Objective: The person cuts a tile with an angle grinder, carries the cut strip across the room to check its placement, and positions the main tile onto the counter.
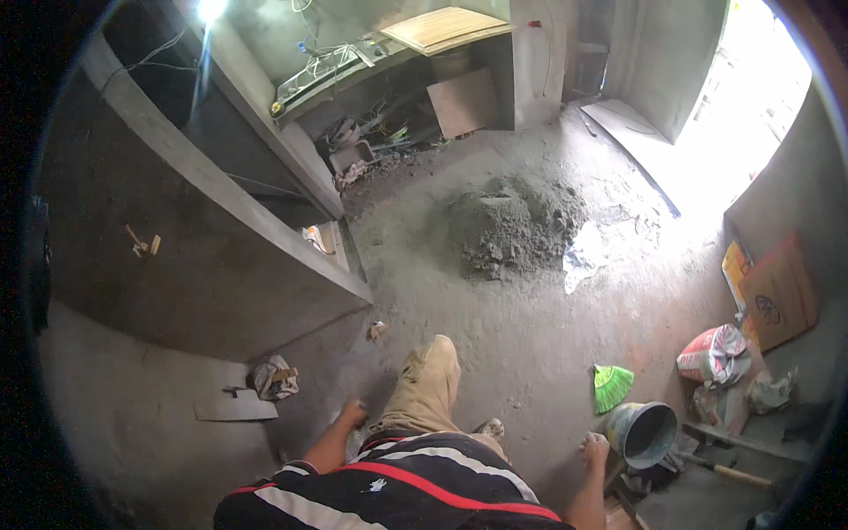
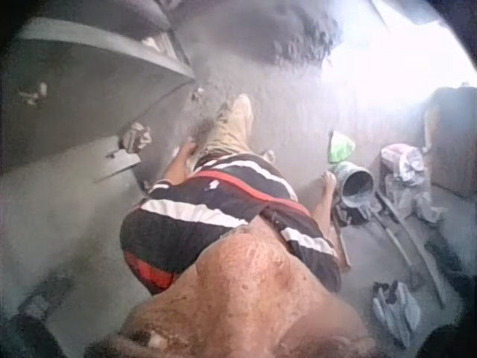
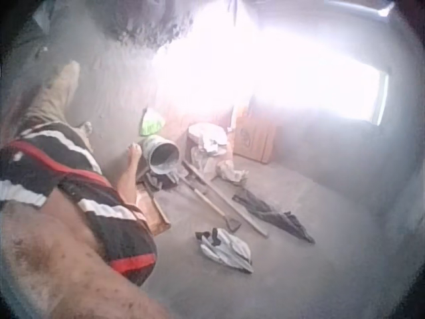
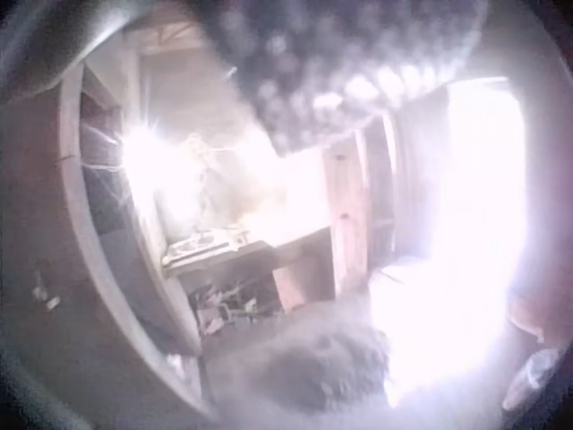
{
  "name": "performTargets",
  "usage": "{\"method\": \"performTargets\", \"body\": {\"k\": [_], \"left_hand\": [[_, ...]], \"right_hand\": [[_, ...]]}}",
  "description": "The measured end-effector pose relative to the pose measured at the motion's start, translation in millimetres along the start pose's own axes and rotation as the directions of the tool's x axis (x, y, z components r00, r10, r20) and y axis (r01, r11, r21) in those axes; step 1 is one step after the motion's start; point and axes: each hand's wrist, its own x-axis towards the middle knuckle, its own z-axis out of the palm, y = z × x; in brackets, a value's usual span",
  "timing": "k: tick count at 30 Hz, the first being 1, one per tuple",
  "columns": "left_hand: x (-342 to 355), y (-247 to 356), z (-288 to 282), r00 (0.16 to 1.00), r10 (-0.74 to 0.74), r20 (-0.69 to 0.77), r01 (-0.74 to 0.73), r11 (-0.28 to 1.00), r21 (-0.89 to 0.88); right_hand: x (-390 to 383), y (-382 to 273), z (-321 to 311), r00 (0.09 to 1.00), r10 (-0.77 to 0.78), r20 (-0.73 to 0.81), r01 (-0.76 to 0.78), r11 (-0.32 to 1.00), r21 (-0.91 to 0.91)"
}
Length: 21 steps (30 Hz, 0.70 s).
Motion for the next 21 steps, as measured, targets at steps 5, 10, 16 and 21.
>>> {"method": "performTargets", "body": {"k": [5, 10, 16, 21], "left_hand": [[37, -7, -7, 0.715, 0.148, 0.684, -0.688, 0.323, 0.649], [129, 95, -36, 0.586, 0.323, 0.743, -0.803, 0.111, 0.585], [218, 312, -154, 0.994, 0.073, 0.080, -0.033, 0.909, -0.415], [223, 412, -280, 0.950, 0.292, -0.114, -0.289, 0.677, -0.677]], "right_hand": [[42, -77, 66, 0.993, -0.055, 0.108, 0.064, 0.995, -0.083], [86, -141, 147, 0.987, 0.118, 0.110, -0.073, 0.933, -0.352], [102, -259, 230, 0.925, 0.301, 0.232, 0.022, 0.568, -0.823], [163, -373, 337, 0.907, -0.150, 0.394, 0.421, 0.350, -0.837]]}}
